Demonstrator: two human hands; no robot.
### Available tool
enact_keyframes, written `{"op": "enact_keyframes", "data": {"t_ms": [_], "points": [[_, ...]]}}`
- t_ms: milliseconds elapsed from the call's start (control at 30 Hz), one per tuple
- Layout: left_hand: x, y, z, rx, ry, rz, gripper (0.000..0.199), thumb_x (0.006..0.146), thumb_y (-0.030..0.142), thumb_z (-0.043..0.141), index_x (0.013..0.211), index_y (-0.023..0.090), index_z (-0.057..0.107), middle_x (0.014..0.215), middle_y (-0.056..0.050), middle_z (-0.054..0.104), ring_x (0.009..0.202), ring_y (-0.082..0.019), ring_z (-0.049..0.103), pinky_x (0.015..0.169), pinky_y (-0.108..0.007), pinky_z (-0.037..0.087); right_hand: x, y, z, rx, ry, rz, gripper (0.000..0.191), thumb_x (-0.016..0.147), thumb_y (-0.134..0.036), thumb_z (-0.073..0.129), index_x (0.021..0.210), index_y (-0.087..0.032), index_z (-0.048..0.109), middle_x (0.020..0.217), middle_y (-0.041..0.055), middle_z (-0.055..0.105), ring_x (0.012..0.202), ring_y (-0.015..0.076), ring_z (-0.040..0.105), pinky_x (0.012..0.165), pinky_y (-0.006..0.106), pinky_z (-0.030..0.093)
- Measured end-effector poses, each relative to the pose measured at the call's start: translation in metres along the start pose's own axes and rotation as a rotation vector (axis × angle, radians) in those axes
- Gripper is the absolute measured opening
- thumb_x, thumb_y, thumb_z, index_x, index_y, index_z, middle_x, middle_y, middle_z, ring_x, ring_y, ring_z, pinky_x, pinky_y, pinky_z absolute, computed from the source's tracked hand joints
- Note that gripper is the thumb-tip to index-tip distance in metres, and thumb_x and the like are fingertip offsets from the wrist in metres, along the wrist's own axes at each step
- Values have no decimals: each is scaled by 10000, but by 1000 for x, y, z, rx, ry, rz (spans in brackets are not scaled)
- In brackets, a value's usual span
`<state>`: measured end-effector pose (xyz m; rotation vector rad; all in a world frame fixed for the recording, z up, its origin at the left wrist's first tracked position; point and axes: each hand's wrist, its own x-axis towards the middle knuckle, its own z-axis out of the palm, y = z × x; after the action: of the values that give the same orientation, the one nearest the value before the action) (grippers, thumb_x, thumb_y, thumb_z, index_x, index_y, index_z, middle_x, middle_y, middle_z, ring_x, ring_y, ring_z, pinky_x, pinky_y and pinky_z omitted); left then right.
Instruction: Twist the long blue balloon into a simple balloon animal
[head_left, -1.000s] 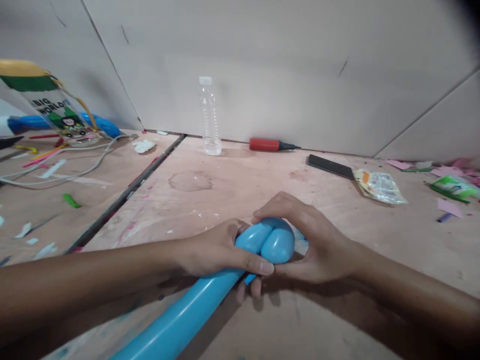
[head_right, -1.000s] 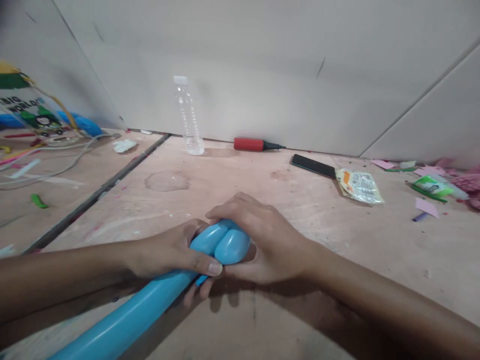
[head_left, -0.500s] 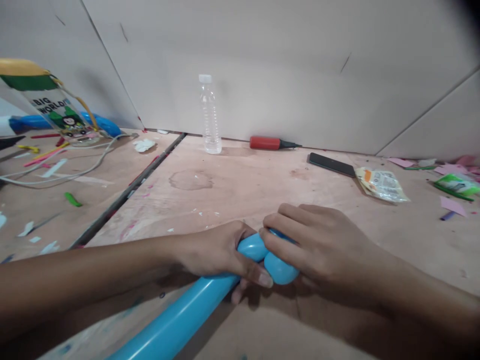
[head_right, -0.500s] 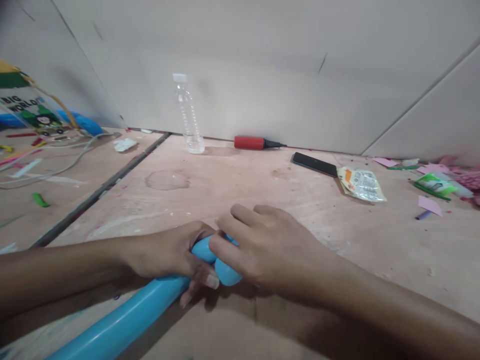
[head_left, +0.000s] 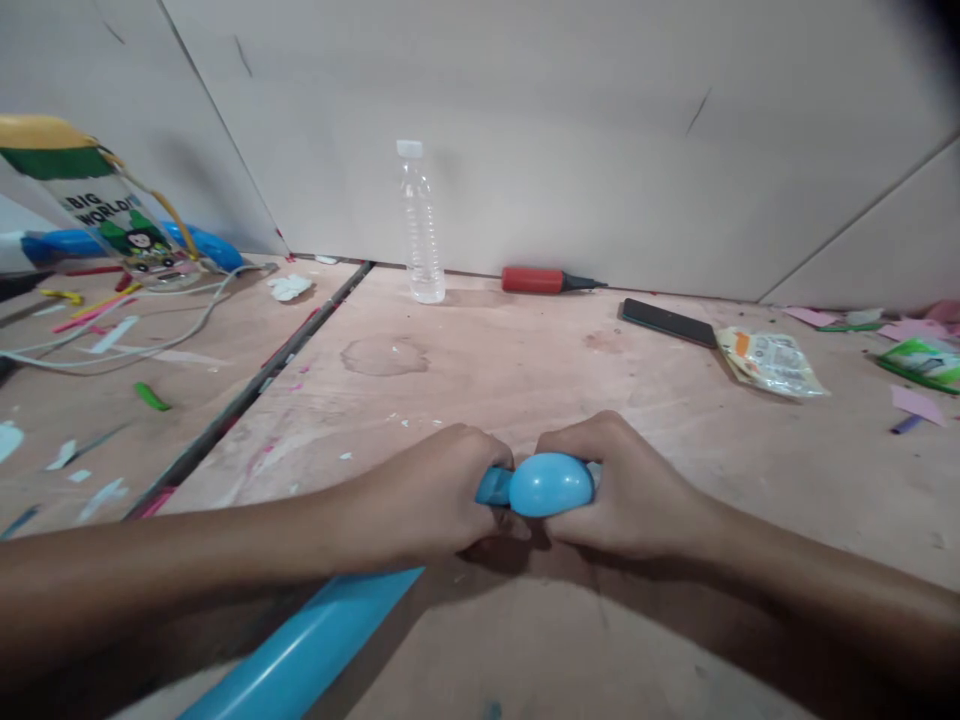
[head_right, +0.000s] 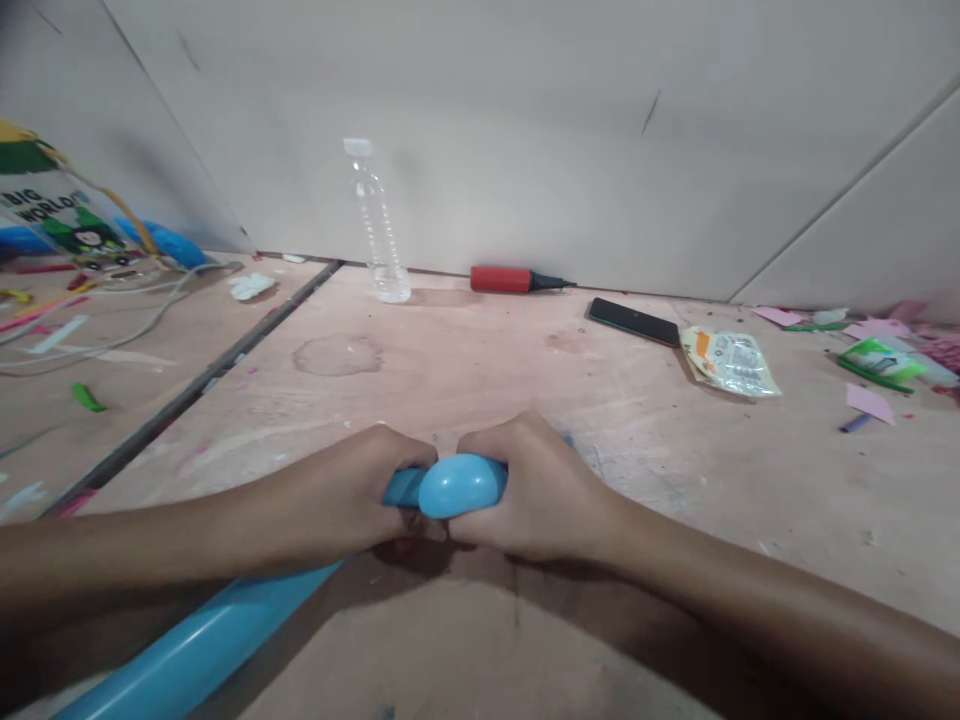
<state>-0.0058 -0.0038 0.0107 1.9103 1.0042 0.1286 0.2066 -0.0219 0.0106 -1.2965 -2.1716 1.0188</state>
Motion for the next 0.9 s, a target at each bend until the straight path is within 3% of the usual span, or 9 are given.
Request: {"op": "enact_keyframes", "data": {"t_ms": [133,267,367,433,500,567,633,767,900], "points": [[-8,8,-1,700,232,73,112,834,145,614,922,169,678,858,-116,776,803,-336,745,608,-339,435,6,7,1,465,-232,297,90,739,-242,659,680,-175,661,578,-13,641,515,149,625,477,235,464],[-12,11,-1,953,234,128,166,952,202,514,1042,151,643,823,-151,762,757,-359,740,564,-345,379,8,12,-3,706,-451,401,263,825,-373,607,707,-149,675,627,64,707,461,137,599,444,236,477],[-12,8,-1,913,257,156,155,932,203,502,994,171,640,788,-129,757,697,-325,721,544,-327,337,8,12,-6,548,-416,282,329,875,-460,657,738,-160,666,640,34,678,522,146,603,483,249,485],[-9,4,-2,801,272,156,130,887,187,519,922,193,644,772,-101,756,688,-296,711,552,-314,331,7,11,-7,312,-288,104,334,906,-495,683,823,-171,680,744,25,691,658,166,629,599,279,514],[-5,1,-4,667,272,153,139,837,154,520,832,204,649,755,-76,751,688,-269,702,568,-305,338,6,9,-9,98,-124,-66,310,923,-475,700,1054,-194,692,918,27,714,782,178,636,705,303,516],[-1,-1,-7,557,268,137,155,782,128,522,769,199,659,771,-71,759,706,-253,702,589,-300,358,6,8,-12,-24,-32,-208,480,901,-446,740,1309,-232,607,1130,49,701,898,193,644,793,332,522],[2,-2,-9,455,254,96,172,726,124,533,762,191,687,806,-72,775,729,-250,709,608,-297,383,6,8,-14,-116,-31,-358,668,843,-459,800,1415,-249,526,1286,81,645,1028,224,643,872,367,524],[6,-3,-11,291,190,50,287,653,116,530,836,190,740,866,-60,795,776,-244,715,634,-289,418,4,7,-11,-329,11,-519,598,850,-464,789,1340,-218,549,1258,102,648,1074,256,641,876,391,519],[6,-4,-10,292,199,64,264,654,113,533,817,189,727,860,-51,784,779,-233,699,634,-284,401,1,6,-5,-371,80,-516,416,822,-287,735,1206,-204,598,1139,78,681,948,222,650,787,349,511]]}}
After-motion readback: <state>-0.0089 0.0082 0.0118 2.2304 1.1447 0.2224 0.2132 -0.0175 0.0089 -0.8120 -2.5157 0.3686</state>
